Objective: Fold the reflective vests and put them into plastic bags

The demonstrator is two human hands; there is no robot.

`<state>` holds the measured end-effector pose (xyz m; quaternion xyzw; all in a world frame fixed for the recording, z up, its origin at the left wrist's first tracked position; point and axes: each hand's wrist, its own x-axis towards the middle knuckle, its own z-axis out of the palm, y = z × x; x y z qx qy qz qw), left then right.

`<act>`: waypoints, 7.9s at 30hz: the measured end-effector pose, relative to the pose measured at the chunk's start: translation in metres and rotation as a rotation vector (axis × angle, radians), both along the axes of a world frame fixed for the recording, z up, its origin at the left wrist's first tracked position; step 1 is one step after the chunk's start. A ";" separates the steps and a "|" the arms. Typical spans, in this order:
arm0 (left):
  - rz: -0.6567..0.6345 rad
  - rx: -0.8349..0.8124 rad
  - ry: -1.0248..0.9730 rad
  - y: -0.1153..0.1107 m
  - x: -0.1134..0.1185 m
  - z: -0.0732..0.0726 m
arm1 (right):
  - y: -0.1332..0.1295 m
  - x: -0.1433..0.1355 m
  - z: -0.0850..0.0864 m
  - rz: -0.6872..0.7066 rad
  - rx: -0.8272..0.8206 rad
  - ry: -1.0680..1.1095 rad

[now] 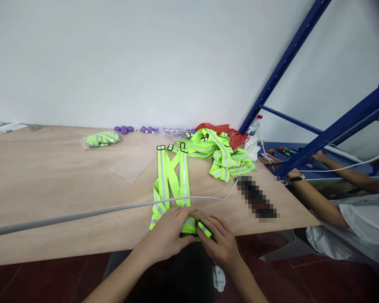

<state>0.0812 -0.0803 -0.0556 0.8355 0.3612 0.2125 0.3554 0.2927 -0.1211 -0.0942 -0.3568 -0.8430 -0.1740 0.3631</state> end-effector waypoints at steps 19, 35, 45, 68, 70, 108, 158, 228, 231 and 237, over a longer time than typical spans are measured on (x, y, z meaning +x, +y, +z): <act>-0.114 0.173 0.065 0.004 -0.014 -0.009 | -0.001 0.002 0.010 0.092 -0.049 -0.112; -0.068 0.597 0.462 -0.029 -0.017 -0.033 | -0.006 0.013 0.014 0.023 -0.117 -0.137; -0.035 0.517 0.507 -0.035 -0.009 -0.045 | -0.021 0.031 -0.012 -0.143 -0.208 -0.004; 0.018 0.462 0.511 -0.024 0.024 -0.040 | 0.042 -0.048 0.028 0.053 -0.311 0.128; 0.027 0.436 0.486 -0.023 0.022 -0.039 | 0.043 -0.042 0.030 0.039 -0.354 0.177; -0.008 0.490 0.428 -0.017 0.023 -0.033 | 0.025 0.047 -0.028 -0.525 -0.319 0.290; 0.144 0.358 0.372 -0.023 -0.004 -0.042 | 0.041 -0.035 0.013 -0.100 -0.715 0.495; 0.160 0.142 -0.135 -0.005 -0.064 -0.009 | 0.035 -0.008 0.003 0.102 -0.637 0.121; 0.126 0.209 -0.049 -0.001 -0.063 -0.009 | 0.033 -0.006 0.008 0.107 -0.609 0.050; 0.116 0.310 0.104 0.002 -0.057 -0.013 | 0.031 -0.004 0.008 0.109 -0.589 -0.042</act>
